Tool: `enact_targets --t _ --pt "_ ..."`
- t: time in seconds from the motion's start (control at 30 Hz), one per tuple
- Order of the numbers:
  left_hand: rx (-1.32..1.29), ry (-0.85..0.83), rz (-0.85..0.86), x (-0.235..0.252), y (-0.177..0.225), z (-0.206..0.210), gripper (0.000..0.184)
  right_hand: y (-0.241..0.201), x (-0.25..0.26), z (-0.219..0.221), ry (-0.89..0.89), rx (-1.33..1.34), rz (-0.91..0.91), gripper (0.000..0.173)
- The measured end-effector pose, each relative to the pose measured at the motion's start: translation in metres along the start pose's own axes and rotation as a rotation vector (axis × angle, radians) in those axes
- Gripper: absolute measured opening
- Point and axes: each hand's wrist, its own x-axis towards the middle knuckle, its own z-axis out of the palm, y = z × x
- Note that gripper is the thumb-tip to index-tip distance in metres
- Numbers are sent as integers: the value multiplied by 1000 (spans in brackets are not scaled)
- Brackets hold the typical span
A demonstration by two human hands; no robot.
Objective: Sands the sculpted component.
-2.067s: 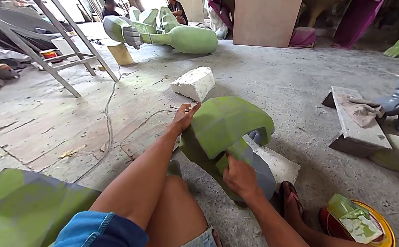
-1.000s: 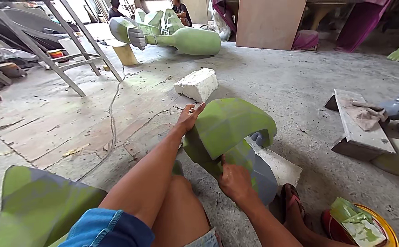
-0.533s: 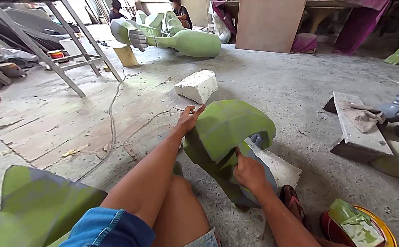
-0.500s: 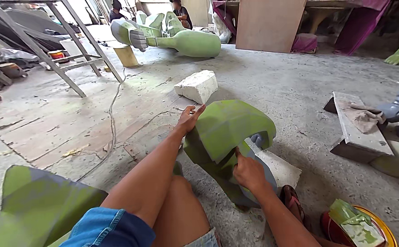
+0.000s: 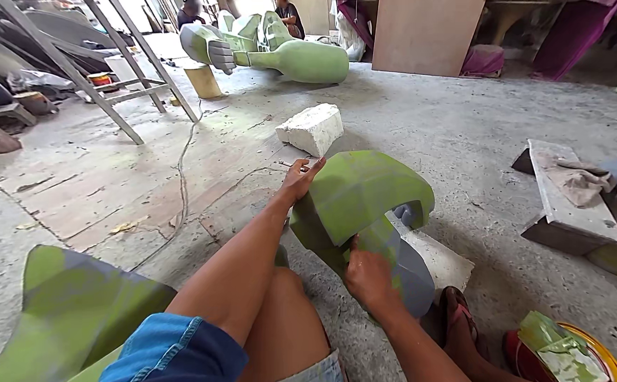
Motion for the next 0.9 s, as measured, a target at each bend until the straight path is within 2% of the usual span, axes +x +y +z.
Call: enact_targets --t 0.27,0.4,0.53,0.73,0.9 --pt "-1 -2 11 2 -1 2 93 -19 -5 11 -25 -10 -4 75" --pt "-5 -1 18 2 -1 0 91 -1 -13 6 -59 25 -91 73" --pt "4 15 32 4 -2 1 93 47 -28 -16 -50 153 -115 50" --pt "-36 40 48 6 17 7 93 163 -55 -70 21 308 -45 45" --pt "-6 21 108 13 37 10 95 257 -116 -120 97 243 82 41"
